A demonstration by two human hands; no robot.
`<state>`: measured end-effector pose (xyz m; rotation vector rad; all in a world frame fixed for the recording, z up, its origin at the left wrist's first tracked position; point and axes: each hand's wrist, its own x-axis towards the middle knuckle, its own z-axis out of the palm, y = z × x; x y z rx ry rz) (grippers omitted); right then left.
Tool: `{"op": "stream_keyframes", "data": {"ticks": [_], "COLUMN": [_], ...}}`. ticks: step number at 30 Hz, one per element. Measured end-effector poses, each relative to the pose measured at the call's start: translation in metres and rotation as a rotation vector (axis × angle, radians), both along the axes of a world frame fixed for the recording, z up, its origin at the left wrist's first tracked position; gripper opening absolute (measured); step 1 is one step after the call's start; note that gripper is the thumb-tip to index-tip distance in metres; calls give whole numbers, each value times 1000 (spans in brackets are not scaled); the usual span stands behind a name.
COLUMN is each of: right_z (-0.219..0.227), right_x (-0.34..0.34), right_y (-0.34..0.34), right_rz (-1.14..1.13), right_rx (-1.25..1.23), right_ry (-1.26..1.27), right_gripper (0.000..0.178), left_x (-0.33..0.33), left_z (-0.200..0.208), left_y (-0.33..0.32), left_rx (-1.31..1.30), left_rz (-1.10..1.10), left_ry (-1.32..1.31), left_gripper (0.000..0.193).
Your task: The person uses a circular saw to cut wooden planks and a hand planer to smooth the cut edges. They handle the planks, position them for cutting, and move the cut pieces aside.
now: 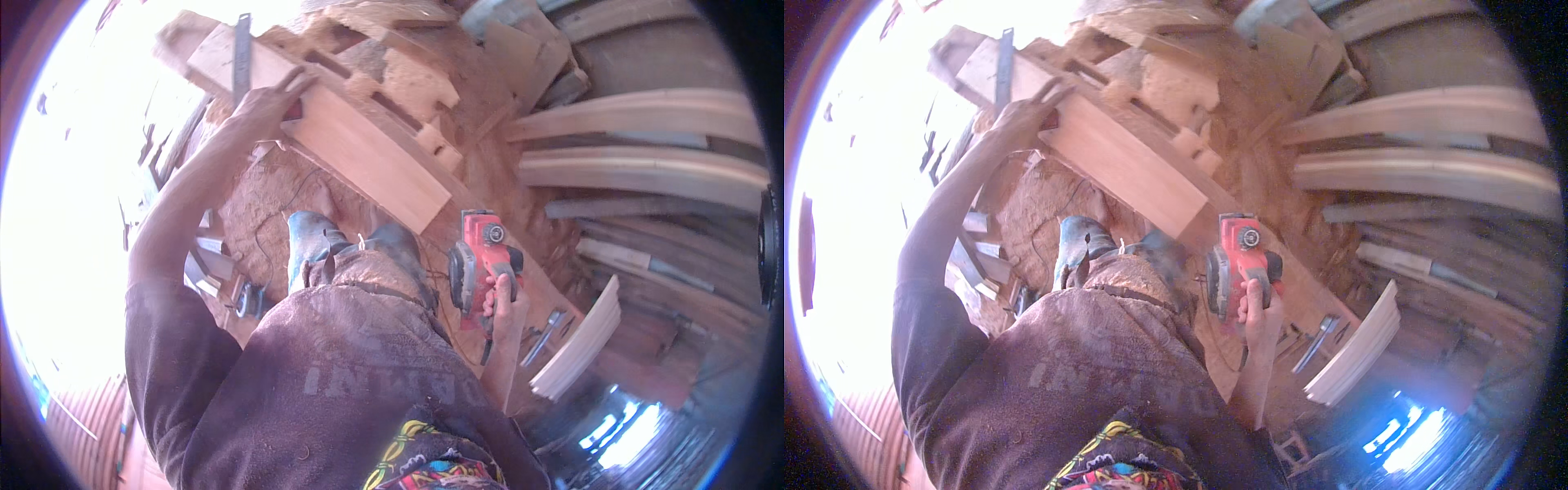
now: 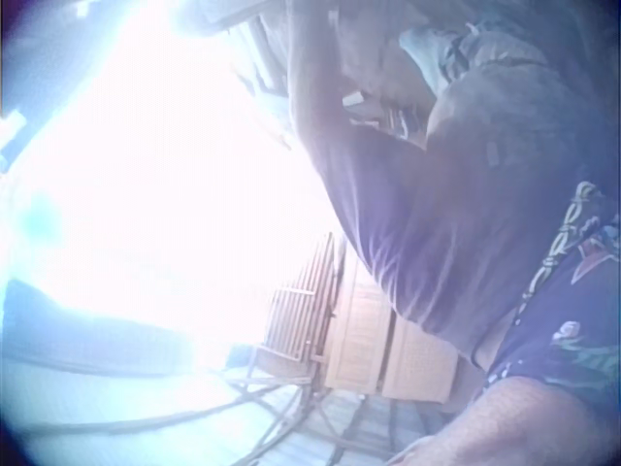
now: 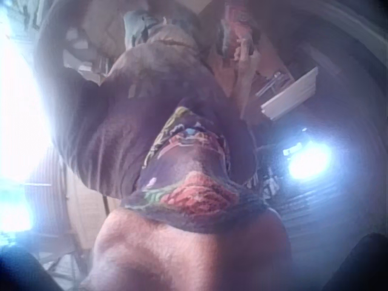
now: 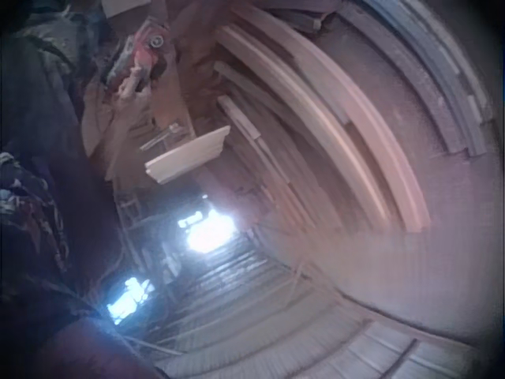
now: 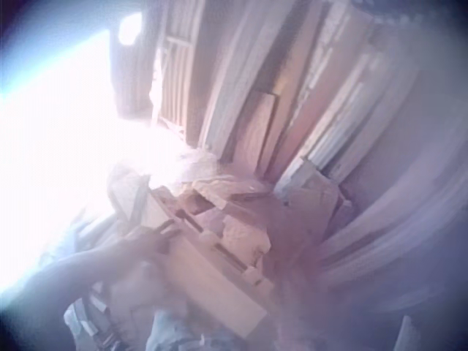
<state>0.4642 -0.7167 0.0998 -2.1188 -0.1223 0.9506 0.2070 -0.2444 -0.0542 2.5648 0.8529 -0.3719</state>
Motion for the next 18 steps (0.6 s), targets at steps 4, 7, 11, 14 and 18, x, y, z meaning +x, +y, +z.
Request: {"op": "stream_keyframes", "data": {"ticks": [4, 7, 11, 14, 18], "right_z": [-9, -20, -37, -51, -53], "right_x": [4, 15, 42, 63, 85], "right_y": [-35, -41, -46, -55, -53], "right_rz": [-158, -148, 21, 192, 321], "right_rx": [70, 96, 154, 189, 159], "right_ry": [52, 121, 121, 83, 24], "right_gripper": [43, 42, 41, 42, 45], "left_x": [18, 34, 48, 24, -68], "left_z": [-8, -10, -21, -20, -22], "left_y": [-17, -66, -144, -156, -160], "left_rx": [86, 54, 23, 51, 55], "left_rz": [24, 202, 508, 616, 844], "left_ry": [-10, -28, -132, -141, -46], "left_gripper": [141, 138, 139, 140, 130]}}
